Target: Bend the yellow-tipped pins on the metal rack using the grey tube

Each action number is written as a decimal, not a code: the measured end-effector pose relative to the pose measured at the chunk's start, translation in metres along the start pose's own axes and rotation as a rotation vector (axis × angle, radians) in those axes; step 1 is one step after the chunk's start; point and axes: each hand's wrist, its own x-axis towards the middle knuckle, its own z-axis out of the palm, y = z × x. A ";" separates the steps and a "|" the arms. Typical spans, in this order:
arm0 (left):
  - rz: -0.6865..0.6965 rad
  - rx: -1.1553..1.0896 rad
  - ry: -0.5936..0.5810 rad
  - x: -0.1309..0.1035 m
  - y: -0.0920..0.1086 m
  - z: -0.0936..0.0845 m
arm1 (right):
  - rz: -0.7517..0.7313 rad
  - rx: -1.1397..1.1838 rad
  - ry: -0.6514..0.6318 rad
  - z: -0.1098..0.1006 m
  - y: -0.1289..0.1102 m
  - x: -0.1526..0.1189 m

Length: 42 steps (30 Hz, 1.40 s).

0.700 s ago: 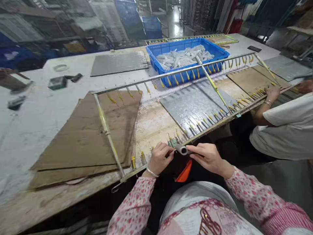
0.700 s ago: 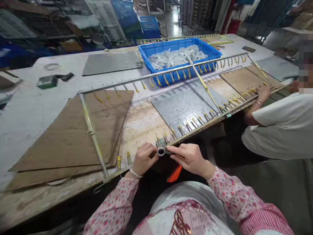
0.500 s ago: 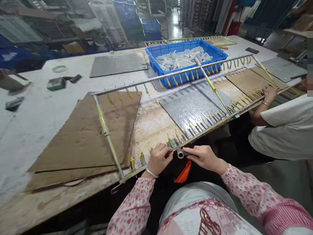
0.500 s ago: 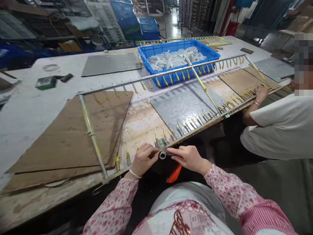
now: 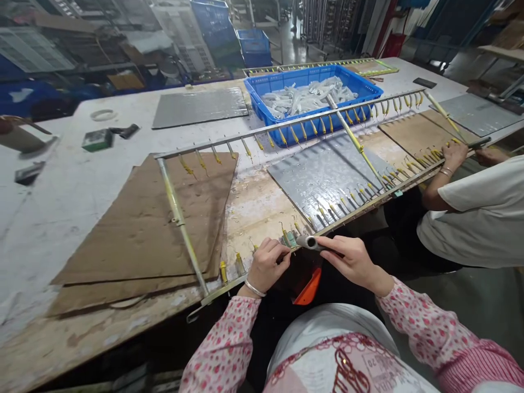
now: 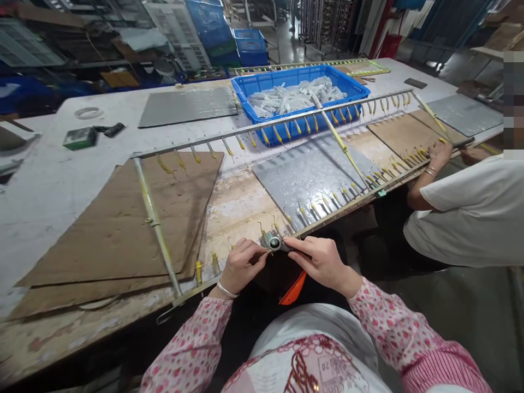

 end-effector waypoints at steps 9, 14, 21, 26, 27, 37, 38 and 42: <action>-0.001 -0.016 -0.010 -0.001 0.001 0.000 | -0.026 -0.046 0.003 0.010 0.006 -0.006; -0.003 -0.028 -0.010 0.000 0.002 -0.001 | -0.120 -0.079 -0.012 0.014 0.008 -0.004; 0.008 -0.027 0.008 -0.001 0.002 0.000 | -0.020 -0.007 0.038 0.012 0.013 -0.002; -0.008 -0.032 -0.006 -0.002 0.001 -0.001 | -0.043 -0.209 -0.032 0.015 0.014 -0.002; -0.009 -0.031 -0.005 -0.002 0.001 -0.001 | -0.024 -0.217 0.003 0.015 0.014 -0.001; -0.017 -0.009 0.001 -0.002 0.000 0.000 | -0.071 -0.293 0.023 0.015 0.014 0.000; -0.016 -0.007 0.003 -0.001 0.001 0.000 | -0.059 -0.250 0.038 0.016 0.014 -0.001; -0.018 -0.009 0.010 0.001 0.002 0.000 | -0.130 -0.177 -0.034 0.018 0.014 -0.001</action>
